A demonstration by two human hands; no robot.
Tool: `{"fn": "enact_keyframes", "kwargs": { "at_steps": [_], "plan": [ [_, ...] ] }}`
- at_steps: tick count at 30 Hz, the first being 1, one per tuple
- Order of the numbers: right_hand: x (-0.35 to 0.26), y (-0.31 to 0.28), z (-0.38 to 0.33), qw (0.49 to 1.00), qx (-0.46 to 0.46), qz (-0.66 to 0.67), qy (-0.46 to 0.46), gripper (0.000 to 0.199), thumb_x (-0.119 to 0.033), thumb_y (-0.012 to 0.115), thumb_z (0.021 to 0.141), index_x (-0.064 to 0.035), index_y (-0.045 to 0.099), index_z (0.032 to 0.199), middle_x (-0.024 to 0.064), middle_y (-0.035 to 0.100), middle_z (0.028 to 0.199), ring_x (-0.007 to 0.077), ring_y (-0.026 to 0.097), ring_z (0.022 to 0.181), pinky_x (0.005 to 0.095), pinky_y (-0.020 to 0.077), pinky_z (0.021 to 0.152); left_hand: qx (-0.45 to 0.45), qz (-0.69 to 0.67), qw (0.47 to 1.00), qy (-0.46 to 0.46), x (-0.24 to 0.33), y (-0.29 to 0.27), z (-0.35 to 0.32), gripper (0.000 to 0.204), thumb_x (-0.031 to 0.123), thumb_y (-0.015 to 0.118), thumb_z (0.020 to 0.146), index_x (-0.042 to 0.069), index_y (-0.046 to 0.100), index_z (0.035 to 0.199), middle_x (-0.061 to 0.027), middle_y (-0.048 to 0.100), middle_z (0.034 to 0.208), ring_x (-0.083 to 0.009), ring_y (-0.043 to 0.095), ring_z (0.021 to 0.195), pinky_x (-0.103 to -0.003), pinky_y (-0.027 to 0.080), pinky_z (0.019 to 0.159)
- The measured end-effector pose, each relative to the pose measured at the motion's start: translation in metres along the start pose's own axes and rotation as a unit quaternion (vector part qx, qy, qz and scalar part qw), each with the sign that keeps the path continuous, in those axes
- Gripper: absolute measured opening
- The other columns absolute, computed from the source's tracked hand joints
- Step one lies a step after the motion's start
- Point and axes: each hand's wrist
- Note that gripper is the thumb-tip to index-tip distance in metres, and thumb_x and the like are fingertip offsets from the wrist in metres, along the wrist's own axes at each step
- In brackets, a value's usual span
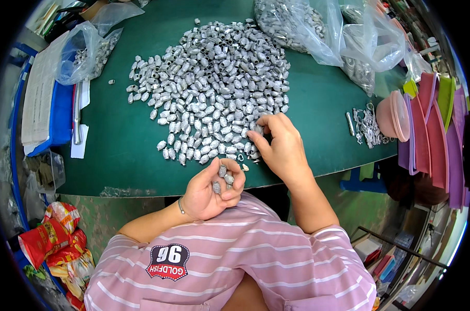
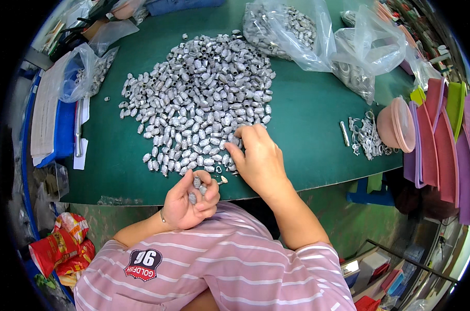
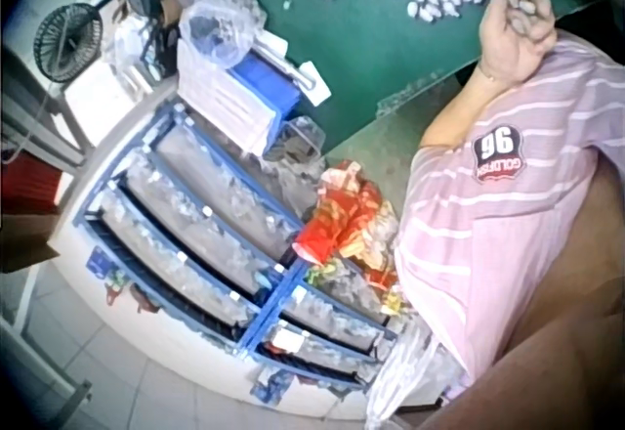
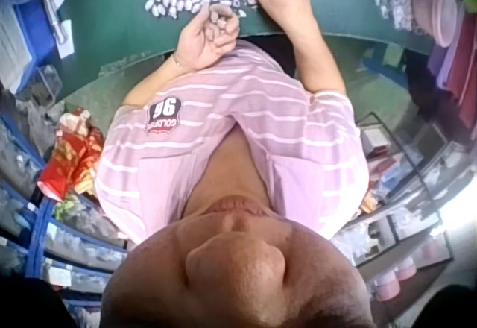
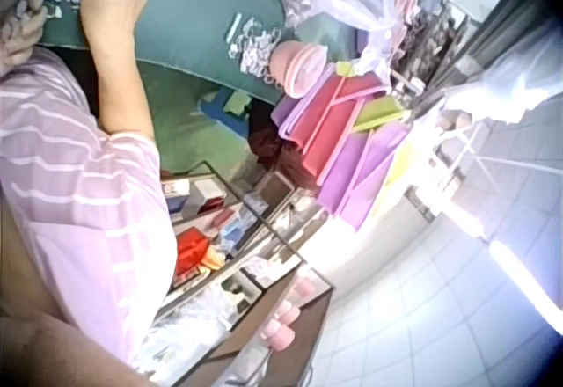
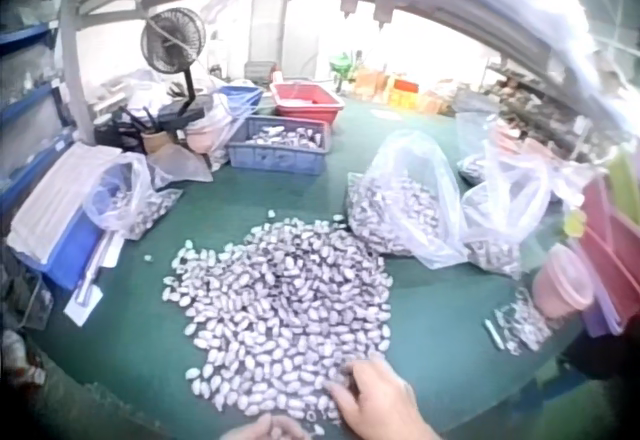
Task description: The person sits at a green workbench and repeatedly picks up small silver metal components from a large pile. They insert a small ring into each component by hand, then place the assembled piece back onto the table. The process is continuous and repetitive throughout the clip.
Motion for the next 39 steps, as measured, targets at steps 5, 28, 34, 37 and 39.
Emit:
{"fn": "enact_keyframes", "kwargs": {
  "at_steps": [5, 28, 34, 37, 39],
  "plan": [
    [0.003, -0.007, -0.006, 0.991, -0.03, 0.131, 0.016, 0.025, 0.004, 0.068, 0.07, -0.004, 0.056, 0.091, 0.0052, 0.054, 0.078, 0.0095, 0.043, 0.052, 0.0223, 0.0396, 0.049, -0.014, 0.006, 1.0, -0.006, 0.001, -0.003, 0.001, 0.042, 0.041, 0.025, 0.098, 0.01, 0.051, 0.106, -0.0074, 0.048, 0.086, -0.0108, 0.037, 0.061, -0.023, 0.033, 0.053],
    [0.017, -0.021, -0.007, 0.936, 0.029, 0.316, 0.15, 0.009, -0.007, 0.06, 0.085, -0.0002, 0.061, 0.09, 0.0028, 0.056, 0.068, 0.01, 0.05, 0.056, 0.0221, 0.0397, 0.048, -0.01, -0.003, 1.0, 0.001, -0.001, -0.004, 0.001, 0.039, 0.04, 0.029, 0.097, 0.008, 0.052, 0.106, -0.0094, 0.05, 0.087, -0.0115, 0.038, 0.063, -0.023, 0.031, 0.051],
    [0.005, -0.012, -0.001, 0.999, -0.051, 0.001, 0.007, 0.013, -0.004, 0.067, 0.073, -0.0028, 0.061, 0.085, 0.0113, 0.056, 0.078, 0.0279, 0.058, 0.068, 0.0362, 0.0471, 0.06, -0.011, -0.008, 1.0, 0.012, -0.002, -0.006, 0.0, 0.042, 0.041, 0.029, 0.097, 0.006, 0.051, 0.105, -0.0093, 0.05, 0.086, -0.011, 0.038, 0.062, -0.023, 0.032, 0.05],
    [0.01, -0.011, -0.004, 0.997, -0.065, 0.022, -0.025, 0.014, 0.0, 0.066, 0.073, -0.0028, 0.06, 0.086, 0.0102, 0.056, 0.081, 0.0251, 0.059, 0.07, 0.0327, 0.0473, 0.061, -0.013, 0.006, 1.0, 0.008, -0.001, -0.007, 0.0, 0.042, 0.041, 0.026, 0.098, 0.008, 0.051, 0.106, -0.0093, 0.049, 0.085, -0.0115, 0.038, 0.06, -0.024, 0.033, 0.052],
    [0.009, -0.014, -0.006, 0.991, -0.063, 0.116, -0.008, 0.015, 0.004, 0.065, 0.072, -0.0023, 0.06, 0.085, 0.0086, 0.056, 0.081, 0.0202, 0.058, 0.07, 0.0287, 0.0464, 0.06, -0.013, 0.016, 1.0, 0.006, -0.001, -0.007, 0.0, 0.042, 0.041, 0.025, 0.098, 0.009, 0.051, 0.106, -0.0094, 0.048, 0.085, -0.0118, 0.037, 0.059, -0.025, 0.033, 0.053]
  ]
}}
Point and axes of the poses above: each hand's wrist, its own z-axis towards the middle knuckle, its own y-axis out of the palm, x = y × z
